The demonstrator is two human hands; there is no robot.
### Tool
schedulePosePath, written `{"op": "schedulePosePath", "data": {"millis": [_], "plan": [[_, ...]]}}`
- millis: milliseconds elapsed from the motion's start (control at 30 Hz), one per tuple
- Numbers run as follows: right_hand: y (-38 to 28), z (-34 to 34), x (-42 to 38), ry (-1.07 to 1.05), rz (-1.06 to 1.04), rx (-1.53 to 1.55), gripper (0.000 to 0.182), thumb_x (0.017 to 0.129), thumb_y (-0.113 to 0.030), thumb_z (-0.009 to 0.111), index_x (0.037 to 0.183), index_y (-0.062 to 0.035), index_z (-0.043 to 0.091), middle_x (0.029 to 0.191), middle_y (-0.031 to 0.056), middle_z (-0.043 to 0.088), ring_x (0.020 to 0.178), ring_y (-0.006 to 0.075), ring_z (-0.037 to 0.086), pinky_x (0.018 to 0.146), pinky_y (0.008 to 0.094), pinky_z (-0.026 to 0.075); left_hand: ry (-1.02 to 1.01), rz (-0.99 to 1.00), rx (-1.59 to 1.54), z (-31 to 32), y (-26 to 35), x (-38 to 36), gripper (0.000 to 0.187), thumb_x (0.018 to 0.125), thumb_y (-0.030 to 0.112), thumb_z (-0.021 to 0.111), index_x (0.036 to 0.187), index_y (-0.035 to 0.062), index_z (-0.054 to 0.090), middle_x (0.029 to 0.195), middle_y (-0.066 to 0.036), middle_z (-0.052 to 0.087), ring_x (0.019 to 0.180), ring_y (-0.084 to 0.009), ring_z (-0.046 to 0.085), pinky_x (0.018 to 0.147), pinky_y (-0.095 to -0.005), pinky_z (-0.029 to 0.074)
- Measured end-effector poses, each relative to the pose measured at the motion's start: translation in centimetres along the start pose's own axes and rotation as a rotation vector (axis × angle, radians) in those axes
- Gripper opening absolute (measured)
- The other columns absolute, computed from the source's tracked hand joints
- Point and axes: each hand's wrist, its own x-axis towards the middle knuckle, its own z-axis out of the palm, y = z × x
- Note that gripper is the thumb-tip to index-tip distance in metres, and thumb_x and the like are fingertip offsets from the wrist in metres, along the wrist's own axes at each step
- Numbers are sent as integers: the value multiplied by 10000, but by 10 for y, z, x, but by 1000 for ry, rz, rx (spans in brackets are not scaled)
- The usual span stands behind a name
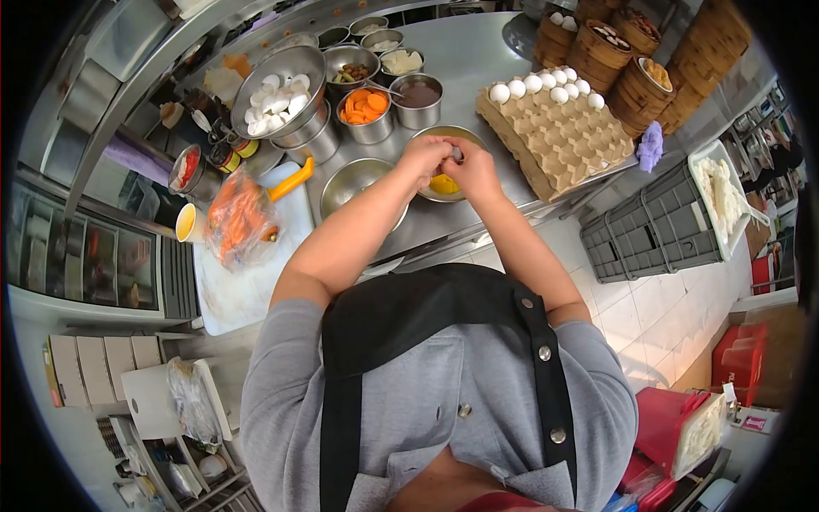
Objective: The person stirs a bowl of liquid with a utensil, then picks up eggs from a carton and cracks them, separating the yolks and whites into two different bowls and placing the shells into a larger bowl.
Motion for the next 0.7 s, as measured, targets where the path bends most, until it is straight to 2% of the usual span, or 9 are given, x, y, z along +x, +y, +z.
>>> {"op": "schedulePosePath", "data": {"millis": [133, 200, 433, 533, 600, 700], "plan": [[-4, -3, 2, -100, 143, 49, 357, 691, -117, 621, 1035, -28, 643, 766, 170, 641, 649, 252, 612, 633, 325, 478, 25, -43, 3, 0, 6, -6, 275, 800, 68, 525, 1065, 44, 593, 876, -32, 626, 770, -130, 605, 670, -271, 505], [-2, -1, 2, -78, 132, 100, 353, 687, -115, 625, 1026, -21, 647, 706, 158, 634, 633, 228, 611, 617, 319, 476, 67, -42, -8, 3, 10, -10, 197, 808, 51, 513, 958, 36, 640, 889, -60, 645, 778, -160, 630, 653, -281, 524], [7, 6, 6, -88, 133, 160, 356, 689, -120, 634, 1030, -20, 648, 747, 156, 646, 654, 214, 615, 632, 307, 476, 49, -81, -1, -3, 13, -9, 190, 822, 45, 505, 956, 22, 637, 911, -77, 646, 811, -184, 636, 705, -316, 544], [10, 9, 8, -128, 156, 160, 354, 697, -134, 637, 1032, -20, 648, 771, 158, 652, 683, 217, 626, 660, 304, 484, 46, -112, 9, -5, 16, -14, 234, 817, 55, 514, 1026, 23, 612, 943, -67, 635, 849, -160, 618, 753, -295, 522], [4, 12, 9, -143, 117, 306, 358, 707, -149, 633, 1041, -20, 644, 782, 162, 654, 693, 229, 631, 677, 310, 489, 3, -77, -41, -15, 19, -22, 259, 817, 56, 511, 1058, 7, 593, 984, -80, 627, 876, -165, 615, 766, -293, 517], [-24, 20, 5, -206, 45, 230, 364, 714, -154, 621, 1052, -19, 639, 797, 174, 657, 703, 239, 634, 681, 316, 490, 25, -40, -103, -37, 20, -45, 291, 811, 42, 498, 1089, 1, 574, 1021, -95, 615, 914, -175, 609, 799, -295, 508]]}}
